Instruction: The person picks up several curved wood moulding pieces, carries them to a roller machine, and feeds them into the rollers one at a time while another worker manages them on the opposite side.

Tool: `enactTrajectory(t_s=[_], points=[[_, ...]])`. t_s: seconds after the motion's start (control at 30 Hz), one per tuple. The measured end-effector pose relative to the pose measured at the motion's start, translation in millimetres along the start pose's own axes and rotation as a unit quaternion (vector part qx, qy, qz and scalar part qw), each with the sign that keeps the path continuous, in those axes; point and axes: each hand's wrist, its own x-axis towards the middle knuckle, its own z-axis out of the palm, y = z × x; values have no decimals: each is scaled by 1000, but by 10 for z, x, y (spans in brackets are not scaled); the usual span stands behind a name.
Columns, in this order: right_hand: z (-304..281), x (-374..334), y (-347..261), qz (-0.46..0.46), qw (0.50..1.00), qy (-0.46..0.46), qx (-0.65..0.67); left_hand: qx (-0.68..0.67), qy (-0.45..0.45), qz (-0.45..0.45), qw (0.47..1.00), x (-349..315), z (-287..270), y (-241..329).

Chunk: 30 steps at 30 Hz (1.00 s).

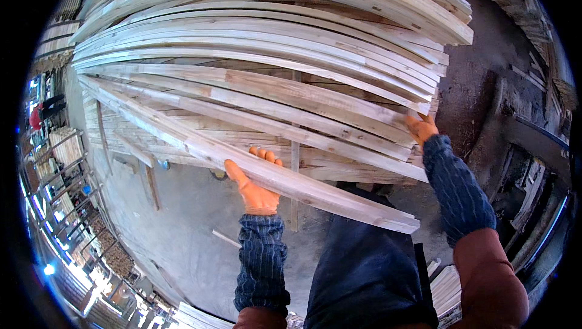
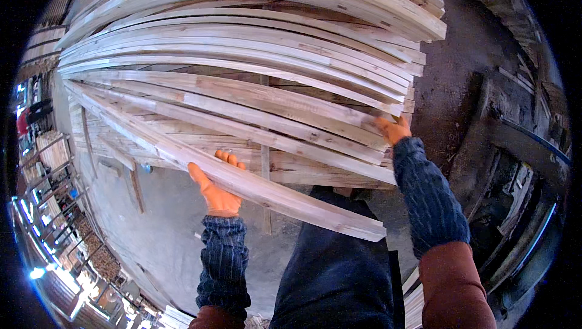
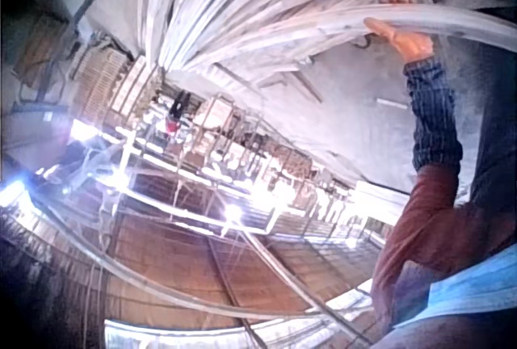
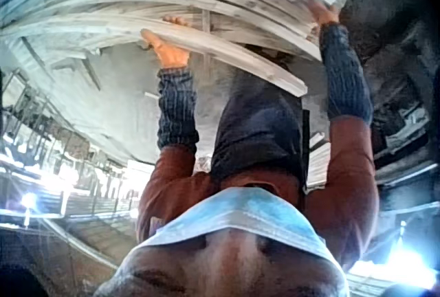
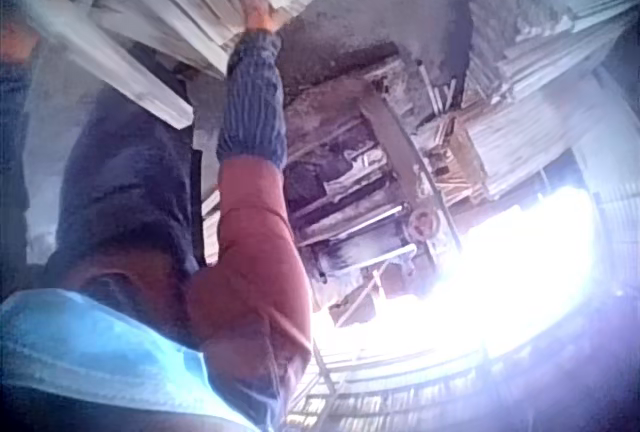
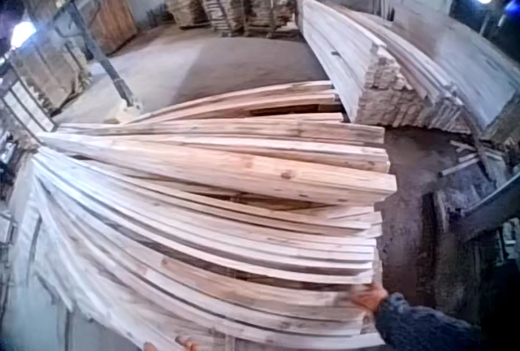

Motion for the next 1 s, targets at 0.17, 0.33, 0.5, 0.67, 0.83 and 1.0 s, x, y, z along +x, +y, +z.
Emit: enactTrajectory(t_s=[0.17,0.33,0.5,0.67,0.83,1.0], points=[[-375,-1220,-156,58,969,-185,-153,0,-35,18,999,-98,367,92],[-553,-1987,31,-36,942,-264,-203,16,-39,-29,999,-131,399,195],[-284,-2480,-361,-289,749,-336,-492,155,-25,-97,983,-268,107,410],[-45,-2810,-174,-34,886,-344,-308,69,0,-18,997,-468,11,376],[-83,-2955,-448,182,906,-268,-272,-41,-17,38,998,-779,240,497],[32,-3434,-645,180,925,-291,-164,-54,-7,23,998,-955,259,620]])
